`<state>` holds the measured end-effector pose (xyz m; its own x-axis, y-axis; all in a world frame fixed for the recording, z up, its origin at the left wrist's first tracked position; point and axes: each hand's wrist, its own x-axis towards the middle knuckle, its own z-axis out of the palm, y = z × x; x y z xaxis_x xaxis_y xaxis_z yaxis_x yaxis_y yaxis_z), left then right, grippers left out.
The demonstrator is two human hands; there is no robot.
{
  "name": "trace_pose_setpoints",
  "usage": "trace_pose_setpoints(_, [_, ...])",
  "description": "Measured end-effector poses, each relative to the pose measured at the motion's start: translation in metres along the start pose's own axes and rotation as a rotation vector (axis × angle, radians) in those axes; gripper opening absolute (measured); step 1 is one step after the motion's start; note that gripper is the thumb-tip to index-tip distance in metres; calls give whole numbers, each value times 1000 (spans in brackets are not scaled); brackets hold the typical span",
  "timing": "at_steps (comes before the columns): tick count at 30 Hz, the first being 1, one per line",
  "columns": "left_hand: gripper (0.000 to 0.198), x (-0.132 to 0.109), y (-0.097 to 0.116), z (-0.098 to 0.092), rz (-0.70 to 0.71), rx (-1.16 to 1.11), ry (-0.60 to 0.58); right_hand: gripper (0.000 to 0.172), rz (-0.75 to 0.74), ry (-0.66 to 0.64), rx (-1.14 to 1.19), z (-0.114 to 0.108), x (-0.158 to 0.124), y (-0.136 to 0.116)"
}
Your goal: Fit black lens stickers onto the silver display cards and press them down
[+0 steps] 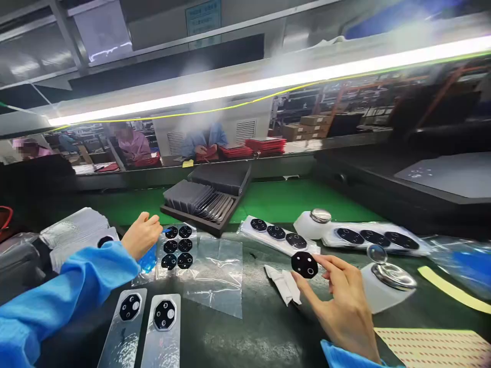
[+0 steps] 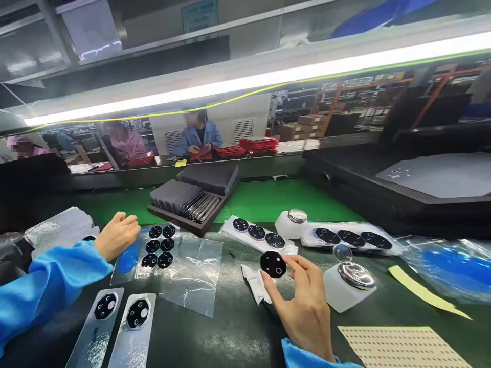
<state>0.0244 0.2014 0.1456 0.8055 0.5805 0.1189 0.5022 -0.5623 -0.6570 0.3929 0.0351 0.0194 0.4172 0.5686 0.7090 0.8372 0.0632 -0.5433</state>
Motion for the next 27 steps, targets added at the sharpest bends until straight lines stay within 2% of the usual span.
trace_pose_setpoints(2, [28, -28, 0, 18, -43, 22, -26, 54, 1, -2, -18, 1, -1, -3])
trace_pose_setpoints(4, [19, -47, 4, 36, -62, 19, -60, 57, 1, -4, -29, 3, -1, -4])
trace_pose_setpoints(6, [9, -59, 11, 52, -55, -11, -97, 59, 7, -11, -36, 4, -2, -4])
trace_pose_setpoints(8, [17, -66, 16, 63, -42, -60, -130, 60, 20, -18, -42, 5, -3, -2])
trace_pose_setpoints(10, [17, -70, 15, 67, -42, -116, -152, 61, 27, -24, -48, 5, -3, 0])
trace_pose_setpoints(14, [3, -82, -7, 50, -118, -205, -142, 60, 9, -1, -54, 6, -3, 3])
trace_pose_setpoints(17, [12, -100, -20, 28, -197, -239, -127, 63, -16, 38, -48, 5, -1, 1])
trace_pose_setpoints(21, [21, -128, -13, 8, -245, -309, -125, 67, -17, 54, -69, 1, -2, -14])
trace_pose_setpoints(22, [24, -134, -9, 6, -246, -331, -128, 66, -30, 40, -70, 0, -2, -20])
trace_pose_setpoints(24, [17, -144, -2, 4, -241, -373, -144, 60, -88, -29, -40, 1, -4, -34])
trace_pose_setpoints(25, [10, -147, 0, 4, -242, -390, -153, 56, -121, -82, -6, 4, -5, -43])
trace_pose_setpoints(27, [12, -151, 3, 6, -262, -406, -166, 47, -168, -195, 83, 12, -7, -63])
